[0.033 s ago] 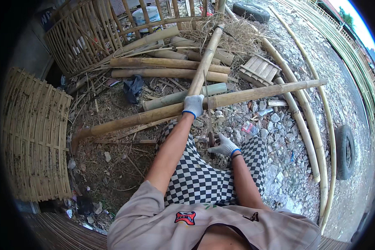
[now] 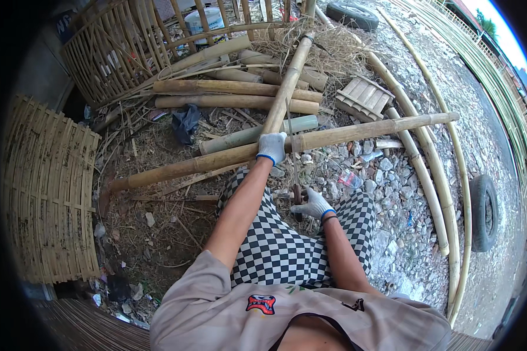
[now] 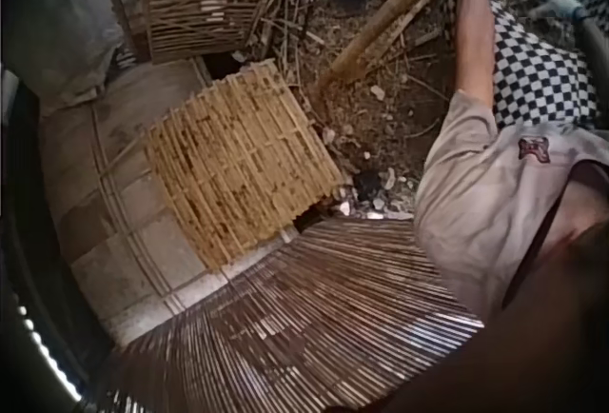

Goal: Sawing a bamboo pole into smaller segments in an outdoor workshop.

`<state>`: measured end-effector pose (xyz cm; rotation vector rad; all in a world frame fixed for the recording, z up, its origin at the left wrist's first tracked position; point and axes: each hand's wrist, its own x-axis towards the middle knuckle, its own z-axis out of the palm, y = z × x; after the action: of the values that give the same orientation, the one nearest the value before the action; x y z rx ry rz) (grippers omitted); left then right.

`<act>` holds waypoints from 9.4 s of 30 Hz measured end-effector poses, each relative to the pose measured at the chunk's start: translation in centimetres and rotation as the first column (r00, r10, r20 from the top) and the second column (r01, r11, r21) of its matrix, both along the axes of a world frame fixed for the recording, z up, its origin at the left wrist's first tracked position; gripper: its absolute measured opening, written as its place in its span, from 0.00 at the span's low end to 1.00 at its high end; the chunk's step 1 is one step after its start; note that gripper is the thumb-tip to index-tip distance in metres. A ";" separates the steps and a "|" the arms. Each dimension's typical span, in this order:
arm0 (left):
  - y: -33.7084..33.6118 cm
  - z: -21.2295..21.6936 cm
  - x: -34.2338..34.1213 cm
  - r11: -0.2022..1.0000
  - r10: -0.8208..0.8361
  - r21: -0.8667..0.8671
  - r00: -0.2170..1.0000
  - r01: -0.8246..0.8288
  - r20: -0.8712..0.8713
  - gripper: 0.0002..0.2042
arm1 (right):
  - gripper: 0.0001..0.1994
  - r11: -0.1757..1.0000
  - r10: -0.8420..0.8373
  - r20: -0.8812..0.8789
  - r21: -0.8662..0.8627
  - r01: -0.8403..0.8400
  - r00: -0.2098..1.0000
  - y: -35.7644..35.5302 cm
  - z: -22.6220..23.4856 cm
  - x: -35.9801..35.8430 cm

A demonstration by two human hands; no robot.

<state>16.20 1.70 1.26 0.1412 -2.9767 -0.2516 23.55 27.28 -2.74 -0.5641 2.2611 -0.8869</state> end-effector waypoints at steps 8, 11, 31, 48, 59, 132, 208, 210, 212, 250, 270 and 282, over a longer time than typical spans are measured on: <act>-0.1 -1.8 -2.7 0.998 -0.047 -0.026 0.993 0.050 0.108 0.11 | 0.32 0.991 -0.011 -0.043 0.134 0.016 0.999 -1.3 -2.4 0.5; -0.3 -2.0 -3.0 0.997 -0.056 -0.056 0.992 0.062 0.109 0.11 | 0.18 0.975 -0.203 -0.138 0.065 0.213 0.970 -1.3 -1.7 0.7; -1.1 -2.8 -4.4 0.997 -0.063 -0.031 0.967 0.073 0.247 0.19 | 0.11 0.571 -0.531 0.299 -0.565 0.595 0.793 -2.8 14.9 2.7; 0.2 -2.2 -4.6 0.993 -0.098 -0.026 0.932 0.114 0.349 0.19 | 0.12 0.734 -0.592 -0.038 -0.437 0.519 0.805 -1.8 20.0 7.4; 0.2 -3.2 -3.4 0.992 -0.115 -0.013 0.937 0.126 0.331 0.20 | 0.15 0.746 -0.574 -0.096 -0.472 0.470 0.813 -1.2 18.0 5.9; 1.3 -1.8 -3.1 0.994 -0.106 0.029 0.905 0.103 0.413 0.21 | 0.20 0.865 -0.478 -0.288 -0.318 0.388 0.830 -3.4 14.0 1.2; -0.3 -0.8 -3.0 0.996 -0.080 0.063 0.863 0.056 0.499 0.24 | 0.21 0.783 -0.544 0.038 -0.337 0.523 0.838 -1.5 15.3 4.9; -0.7 -0.6 -2.7 0.997 -0.082 0.047 0.872 0.068 0.482 0.24 | 0.21 0.787 -0.541 -0.031 -0.370 0.493 0.841 -0.1 15.4 6.9; -0.1 -1.0 -2.5 0.991 -0.134 0.044 0.893 0.128 0.429 0.24 | 0.21 0.790 -0.549 -0.032 -0.343 0.507 0.835 -1.8 14.2 5.6; -0.6 -0.4 -3.0 0.995 -0.089 0.081 0.845 0.055 0.527 0.27 | 0.21 0.740 -0.579 0.041 -0.394 0.546 0.814 -2.7 15.0 5.2; -0.6 -0.5 -3.7 0.989 -0.112 0.146 0.812 0.033 0.573 0.28 | 0.21 0.785 -0.545 -0.015 -0.360 0.504 0.838 -1.2 16.4 6.2; -1.1 -1.0 -3.1 0.989 -0.139 0.118 0.792 0.085 0.595 0.28 | 0.22 0.792 -0.517 -0.014 -0.386 0.472 0.856 -1.6 16.0 5.5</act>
<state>13.09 0.60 0.30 0.0590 -3.6231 -0.4192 29.01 25.71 13.30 -0.1683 2.4061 -1.6083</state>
